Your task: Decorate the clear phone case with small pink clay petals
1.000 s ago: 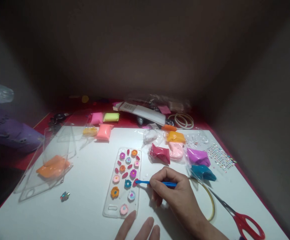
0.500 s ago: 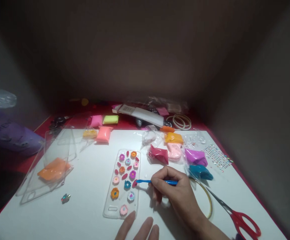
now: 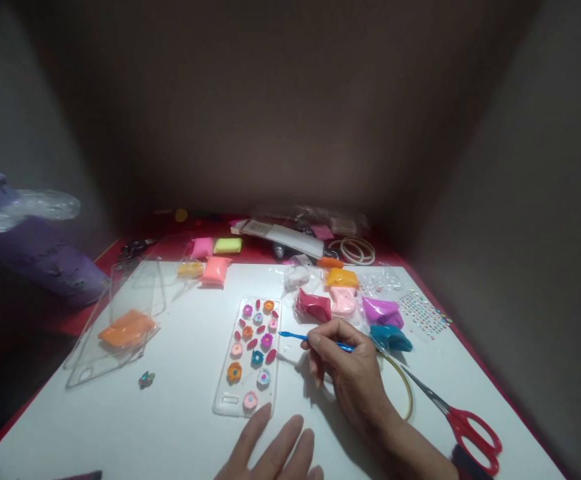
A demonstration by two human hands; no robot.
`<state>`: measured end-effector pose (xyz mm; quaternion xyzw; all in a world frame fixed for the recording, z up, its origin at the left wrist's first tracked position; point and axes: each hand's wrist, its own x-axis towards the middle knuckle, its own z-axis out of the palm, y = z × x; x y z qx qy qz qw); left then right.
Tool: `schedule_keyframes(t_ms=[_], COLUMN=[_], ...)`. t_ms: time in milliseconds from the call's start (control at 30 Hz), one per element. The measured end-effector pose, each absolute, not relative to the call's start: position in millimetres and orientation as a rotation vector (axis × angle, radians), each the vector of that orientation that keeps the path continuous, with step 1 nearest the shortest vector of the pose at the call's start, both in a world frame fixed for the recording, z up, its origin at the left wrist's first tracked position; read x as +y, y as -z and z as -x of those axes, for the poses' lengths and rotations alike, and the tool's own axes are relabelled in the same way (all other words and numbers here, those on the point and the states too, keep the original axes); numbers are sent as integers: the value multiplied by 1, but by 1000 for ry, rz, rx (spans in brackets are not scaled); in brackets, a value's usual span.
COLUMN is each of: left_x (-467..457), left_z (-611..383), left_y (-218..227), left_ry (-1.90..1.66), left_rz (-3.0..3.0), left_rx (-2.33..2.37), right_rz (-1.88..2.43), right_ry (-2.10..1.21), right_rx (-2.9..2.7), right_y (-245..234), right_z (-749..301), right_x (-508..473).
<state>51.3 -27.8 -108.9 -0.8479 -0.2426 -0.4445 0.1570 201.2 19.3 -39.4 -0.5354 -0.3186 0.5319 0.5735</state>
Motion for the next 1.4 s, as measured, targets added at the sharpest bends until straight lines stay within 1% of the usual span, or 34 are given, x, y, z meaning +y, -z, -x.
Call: schedule_keyframes(t_ms=[200,433,733,1100,1267,1400], left_x=[-25,-24,-23,-23,-24,-24], left_z=[-50,-43,-39,-47,-47,-47], left_y=[109,106,104,112,115,116], left_ry=[1268,1209,1155,1285,1283,1284], left_rz=[2395,2413,2451,2388,2405,2403], left_rx=[-576,-530,-475,-558,-578,-578], right_rz=[1298,1280,1181,1139,1149,1106], right_ry=[-1137,-1154,-1251,-1307,-1331,-1357], right_rx=[-1008,-1032,-893,-802,-726,-773], right_y=[44,46,44,42,43,46], right_z=[-203,-202,-202,-207,-207,-206], right_x=[20,19,21,21,21,21])
